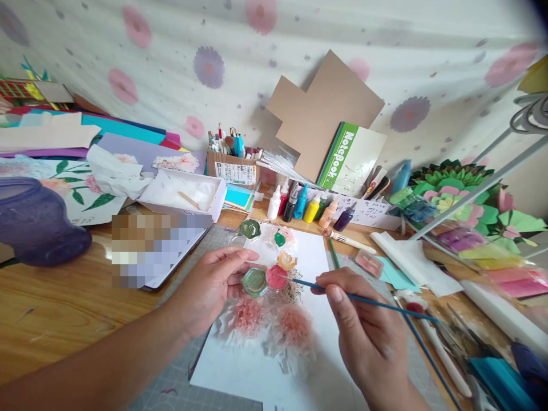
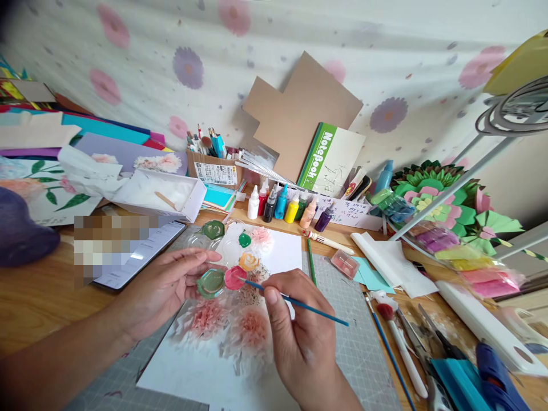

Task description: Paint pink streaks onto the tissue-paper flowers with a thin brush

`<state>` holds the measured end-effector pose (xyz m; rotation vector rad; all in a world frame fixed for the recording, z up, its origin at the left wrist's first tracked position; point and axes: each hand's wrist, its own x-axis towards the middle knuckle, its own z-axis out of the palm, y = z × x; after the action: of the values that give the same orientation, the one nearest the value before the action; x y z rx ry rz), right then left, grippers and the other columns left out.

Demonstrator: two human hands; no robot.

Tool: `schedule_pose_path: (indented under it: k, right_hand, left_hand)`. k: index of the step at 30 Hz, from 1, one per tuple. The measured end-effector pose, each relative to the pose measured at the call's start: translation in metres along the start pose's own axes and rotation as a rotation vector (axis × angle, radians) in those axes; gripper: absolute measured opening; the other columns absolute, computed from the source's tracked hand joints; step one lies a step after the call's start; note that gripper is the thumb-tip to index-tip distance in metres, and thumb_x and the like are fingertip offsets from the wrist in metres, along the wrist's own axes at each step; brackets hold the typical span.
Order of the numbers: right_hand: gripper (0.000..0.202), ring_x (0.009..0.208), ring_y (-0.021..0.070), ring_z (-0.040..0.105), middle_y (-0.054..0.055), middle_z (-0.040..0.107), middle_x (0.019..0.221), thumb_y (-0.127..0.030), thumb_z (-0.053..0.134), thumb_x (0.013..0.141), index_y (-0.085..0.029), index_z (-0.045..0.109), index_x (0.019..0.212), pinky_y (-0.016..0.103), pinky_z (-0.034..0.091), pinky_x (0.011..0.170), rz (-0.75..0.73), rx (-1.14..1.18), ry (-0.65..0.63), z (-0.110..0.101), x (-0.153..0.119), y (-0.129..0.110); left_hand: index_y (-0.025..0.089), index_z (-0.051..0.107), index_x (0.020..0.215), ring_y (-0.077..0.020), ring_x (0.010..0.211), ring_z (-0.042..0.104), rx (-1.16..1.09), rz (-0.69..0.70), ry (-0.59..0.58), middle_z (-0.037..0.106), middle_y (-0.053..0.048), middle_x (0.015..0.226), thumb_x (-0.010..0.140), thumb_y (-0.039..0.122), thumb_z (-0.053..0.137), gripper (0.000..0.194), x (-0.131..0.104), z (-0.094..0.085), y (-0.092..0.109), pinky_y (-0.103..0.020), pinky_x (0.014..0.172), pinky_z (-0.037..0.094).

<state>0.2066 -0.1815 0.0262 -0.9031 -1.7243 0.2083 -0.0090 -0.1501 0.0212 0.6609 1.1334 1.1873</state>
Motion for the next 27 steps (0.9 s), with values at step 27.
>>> schedule_pose_path:
  k: [27]
  right_hand:
    - [0.021, 0.086, 0.0193, 0.077, 0.004, 0.08, 0.093, -0.009, 0.062, 0.089, -0.027, 0.071, 0.096, 0.026, 0.063, 0.073, 0.041, 0.076, -0.022, -0.016, 0.001, 0.01]
  left_hand:
    - [0.014, 0.079, 0.078, -0.018, 0.057, 0.068, -0.099, -0.039, 0.034, 0.076, -0.01, 0.069, 0.077, 0.026, 0.079, 0.012, 0.001, -0.003, 0.004, -0.026, 0.05, 0.051]
